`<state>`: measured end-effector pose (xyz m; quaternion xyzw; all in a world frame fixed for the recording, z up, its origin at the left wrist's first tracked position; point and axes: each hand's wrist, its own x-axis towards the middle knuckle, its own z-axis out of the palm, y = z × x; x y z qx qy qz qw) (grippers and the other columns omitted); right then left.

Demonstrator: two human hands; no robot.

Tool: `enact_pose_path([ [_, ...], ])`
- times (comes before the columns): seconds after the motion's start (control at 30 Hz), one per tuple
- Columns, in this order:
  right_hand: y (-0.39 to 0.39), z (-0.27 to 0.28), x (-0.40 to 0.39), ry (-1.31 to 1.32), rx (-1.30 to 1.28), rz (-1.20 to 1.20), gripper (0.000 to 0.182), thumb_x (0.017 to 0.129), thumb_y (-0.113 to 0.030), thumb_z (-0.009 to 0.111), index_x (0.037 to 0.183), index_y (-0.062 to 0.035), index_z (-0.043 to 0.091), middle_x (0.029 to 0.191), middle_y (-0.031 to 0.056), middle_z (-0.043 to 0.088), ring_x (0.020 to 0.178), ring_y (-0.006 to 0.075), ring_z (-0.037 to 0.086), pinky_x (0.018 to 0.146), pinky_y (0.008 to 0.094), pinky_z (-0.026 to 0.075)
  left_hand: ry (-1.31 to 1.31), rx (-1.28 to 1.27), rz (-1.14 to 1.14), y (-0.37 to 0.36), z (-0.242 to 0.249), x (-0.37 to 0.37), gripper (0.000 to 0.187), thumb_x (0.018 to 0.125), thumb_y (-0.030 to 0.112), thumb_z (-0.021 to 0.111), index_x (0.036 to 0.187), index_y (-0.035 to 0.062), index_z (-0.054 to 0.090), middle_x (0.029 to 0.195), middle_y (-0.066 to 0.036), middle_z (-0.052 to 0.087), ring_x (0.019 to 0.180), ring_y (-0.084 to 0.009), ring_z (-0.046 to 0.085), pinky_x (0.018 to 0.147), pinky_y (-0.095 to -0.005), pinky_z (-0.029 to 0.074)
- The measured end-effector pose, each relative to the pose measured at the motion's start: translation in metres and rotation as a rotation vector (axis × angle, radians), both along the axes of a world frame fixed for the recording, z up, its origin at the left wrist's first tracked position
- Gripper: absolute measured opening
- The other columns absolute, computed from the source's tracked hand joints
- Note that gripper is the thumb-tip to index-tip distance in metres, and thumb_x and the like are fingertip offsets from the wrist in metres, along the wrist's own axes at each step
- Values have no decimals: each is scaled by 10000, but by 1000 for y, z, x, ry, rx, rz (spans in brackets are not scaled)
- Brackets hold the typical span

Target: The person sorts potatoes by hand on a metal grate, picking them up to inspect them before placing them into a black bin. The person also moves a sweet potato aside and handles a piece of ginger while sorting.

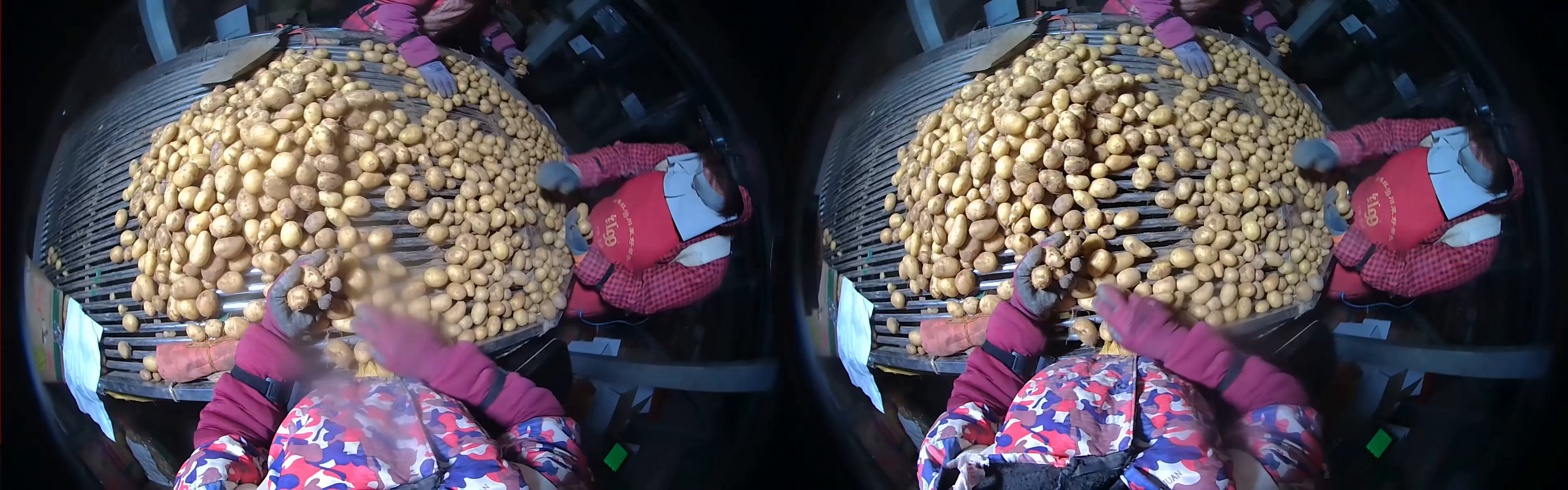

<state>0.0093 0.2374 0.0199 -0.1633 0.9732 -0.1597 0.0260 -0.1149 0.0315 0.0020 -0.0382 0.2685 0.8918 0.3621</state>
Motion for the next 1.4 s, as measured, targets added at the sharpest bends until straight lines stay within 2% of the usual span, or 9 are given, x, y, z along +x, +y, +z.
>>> enact_pose_path([
  [0.1, -12, -16, 9, 61, 302, 178, 362, 924, -201, 532, 1281, -151, 566, 1284, 150, 510, 683, 239, 613, 562, 377, 517, 8, 106, -63, -6, -14, -5, 518, 1007, 327, 475, 1403, -7, 468, 1338, -137, 565, 1047, -228, 604, 868, -368, 529],
  [0.23, 34, -32, -16, -9, 419, -365, 287, 885, -117, 568, 1170, -94, 565, 1137, 111, 570, 788, 240, 638, 631, 377, 531, 197, -108, 10, -3, -4, 1, 526, 1008, 331, 478, 1406, -13, 471, 1362, -144, 559, 1025, -229, 607, 841, -359, 538],
  [0.63, 65, -41, 66, 129, -750, -975, 478, 868, 24, 628, 1339, 21, 545, 1266, 133, 629, 1181, 216, 585, 990, 342, 490, 198, -54, -98, -14, -40, -11, 445, 996, 166, 522, 1394, -27, 469, 1335, -165, 567, 1167, -268, 584, 976, -381, 490],
  [0.73, 46, -40, 69, 184, -753, -1055, 456, 863, 35, 640, 1312, 30, 563, 1266, 134, 632, 1162, 218, 600, 1001, 348, 483, 626, -205, 19, -8, -17, -2, 443, 1020, 208, 471, 1394, -29, 473, 1319, -151, 573, 1167, -239, 580, 967, -373, 497],
  [0.83, 49, -41, 62, 212, -755, -1088, 446, 867, 7, 660, 1303, 22, 571, 1230, 128, 643, 1116, 207, 618, 968, 334, 499, 36, 280, -203, -10, -14, -9, 447, 1045, 229, 401, 1382, -53, 479, 1309, -139, 578, 1143, -211, 579, 964, -357, 497],
  [1.03, 45, 20, 13, -201, -724, -975, 495, 875, -203, 687, 1325, -39, 566, 1118, 159, 695, 991, 225, 681, 835, 347, 543, 320, -202, -114, -11, -21, -5, 468, 1044, 277, 412, 1387, -34, 483, 1312, -141, 578, 1146, -228, 583, 977, -370, 490],
  [1.17, 105, -66, -37, -160, -436, -807, 392, 932, -226, 628, 1237, 19, 598, 1005, 126, 679, 888, 190, 651, 743, 317, 533, 168, 85, -188, -11, -14, -5, 460, 1055, 263, 392, 1387, -42, 484, 1342, -141, 564, 1201, -216, 556, 1018, -350, 462],
  [1.23, 99, -41, -65, -322, -431, -832, 365, 929, -238, 625, 1195, 12, 611, 988, 126, 679, 859, 211, 655, 732, 335, 538, 734, -388, -33, -9, -16, -2, 472, 1037, 285, 436, 1380, -35, 490, 1323, -137, 572, 1171, -224, 573, 988, -363, 490],
  [1.4, 93, -10, -88, -566, -119, -757, 380, 895, -326, 643, 1116, -17, 638, 1014, 136, 691, 880, 275, 681, 746, 390, 553, -87, 236, -210, -10, -11, -10, 474, 961, 97, 590, 1399, -42, 470, 1405, -149, 536, 1294, -247, 513, 1100, -373, 408],
])
